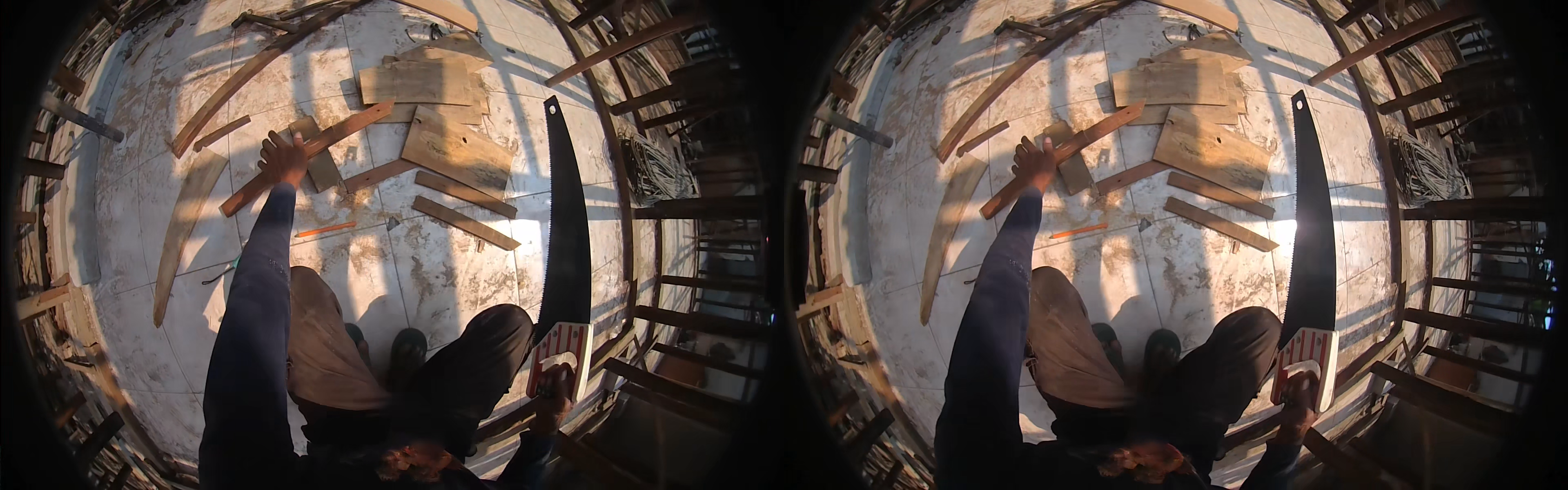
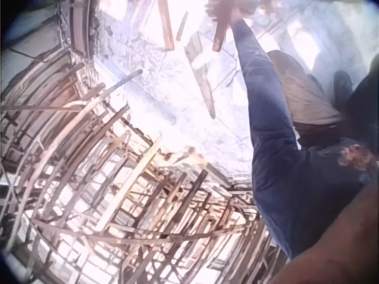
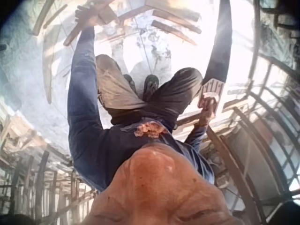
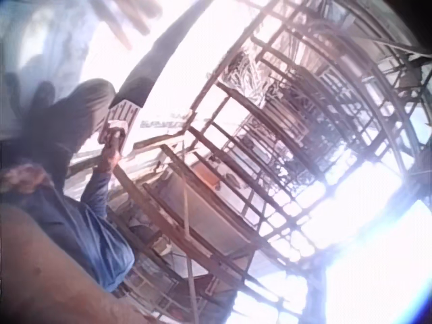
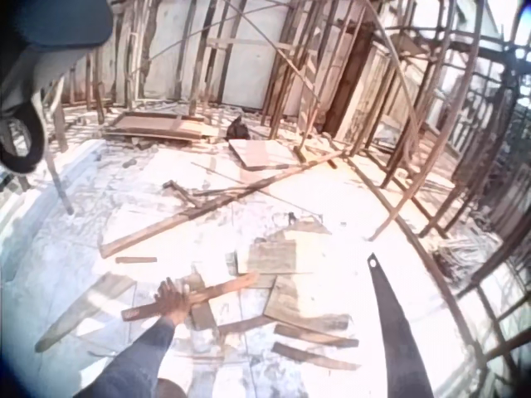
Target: The person saws pieces of wood by hand using a hand saw, then uses pincers to remove a nail from a board and organizes several wood pieces on the floor.
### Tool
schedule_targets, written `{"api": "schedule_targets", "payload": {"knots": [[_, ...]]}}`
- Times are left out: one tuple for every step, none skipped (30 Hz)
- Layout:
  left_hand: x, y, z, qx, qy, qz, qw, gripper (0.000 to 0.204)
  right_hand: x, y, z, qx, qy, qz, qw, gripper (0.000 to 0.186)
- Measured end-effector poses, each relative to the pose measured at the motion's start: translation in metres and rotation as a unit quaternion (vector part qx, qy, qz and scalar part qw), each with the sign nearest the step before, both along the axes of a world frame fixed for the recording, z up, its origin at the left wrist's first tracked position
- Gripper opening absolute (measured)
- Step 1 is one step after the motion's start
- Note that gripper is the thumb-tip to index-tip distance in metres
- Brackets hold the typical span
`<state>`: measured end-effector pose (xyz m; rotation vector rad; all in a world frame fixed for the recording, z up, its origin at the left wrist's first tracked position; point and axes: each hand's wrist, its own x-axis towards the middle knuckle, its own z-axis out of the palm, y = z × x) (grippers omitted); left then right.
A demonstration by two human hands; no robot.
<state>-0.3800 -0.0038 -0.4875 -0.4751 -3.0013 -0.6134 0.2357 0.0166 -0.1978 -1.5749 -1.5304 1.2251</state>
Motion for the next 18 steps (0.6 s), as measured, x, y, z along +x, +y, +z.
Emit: {"api": "schedule_targets", "payload": {"knots": [[-0.007, 0.011, -0.009, 0.003, -0.030, 0.047, 0.998, 0.073, -0.036, 0.007, -0.012, -0.034, 0.081, 0.021, 0.996, 0.022], [-0.013, 0.020, -0.019, 0.009, -0.031, 0.108, 0.994, 0.079, -0.072, 0.008, -0.026, 0.070, -0.107, 0.083, 0.988, 0.023], [-0.019, 0.027, -0.028, 0.007, -0.059, 0.100, 0.993, 0.079, -0.106, 0.013, -0.041, 0.034, -0.007, 0.062, 0.997, 0.015], [-0.023, 0.039, -0.039, -0.008, -0.009, 0.127, 0.992, 0.083, -0.138, 0.016, -0.056, -0.021, 0.069, 0.063, 0.995, 0.008], [-0.027, 0.050, -0.051, -0.033, 0.040, 0.163, 0.985, 0.088, -0.167, 0.017, -0.072, -0.026, 0.081, 0.052, 0.995, 0.006], [-0.032, 0.059, -0.062, -0.026, 0.039, 0.156, 0.987, 0.088, -0.191, 0.020, -0.086, -0.044, 0.091, 0.055, 0.993, 0.047], [-0.033, 0.068, -0.073, -0.038, 0.029, 0.168, 0.985, 0.087, -0.211, 0.022, -0.100, -0.028, 0.074, 0.091, 0.993, 0.059], [-0.033, 0.073, -0.083, -0.062, 0.013, 0.182, 0.981, 0.087, -0.226, 0.024, -0.111, -0.039, 0.063, 0.135, 0.988, 0.059], [-0.035, 0.075, -0.091, -0.068, 0.010, 0.176, 0.982, 0.087, -0.240, 0.025, -0.124, -0.041, 0.070, 0.157, 0.984, 0.058], [-0.036, 0.076, -0.096, -0.079, 0.012, 0.148, 0.986, 0.085, -0.251, 0.027, -0.136, -0.047, 0.036, 0.180, 0.982, 0.058], [-0.035, 0.077, -0.100, -0.097, 0.012, 0.148, 0.984, 0.083, -0.261, 0.029, -0.148, -0.094, 0.047, 0.181, 0.978, 0.058], [-0.035, 0.077, -0.101, -0.095, 0.043, 0.149, 0.983, 0.081, -0.272, 0.032, -0.160, -0.088, 0.024, 0.184, 0.979, 0.058], [-0.034, 0.074, -0.101, -0.123, 0.010, 0.148, 0.981, 0.081, -0.280, 0.034, -0.170, -0.083, 0.014, 0.201, 0.976, 0.059], [-0.033, 0.072, -0.098, -0.113, 0.026, 0.111, 0.987, 0.082, -0.289, 0.036, -0.180, -0.078, 0.005, 0.217, 0.973, 0.059], [-0.034, 0.070, -0.094, -0.115, 0.036, 0.082, 0.989, 0.083, -0.297, 0.038, -0.188, -0.068, 0.024, 0.235, 0.969, 0.059], [-0.034, 0.068, -0.090, -0.108, 0.053, 0.077, 0.990, 0.083, -0.302, 0.039, -0.194, -0.064, 0.057, 0.262, 0.961, 0.059], [-0.034, 0.066, -0.086, -0.108, 0.017, 0.074, 0.991, 0.083, -0.307, 0.040, -0.199, -0.064, 0.048, 0.253, 0.964, 0.059], [-0.033, 0.065, -0.084, -0.104, -0.017, 0.071, 0.992, 0.083, -0.310, 0.041, -0.203, -0.059, 0.046, 0.264, 0.962, 0.059]]}}
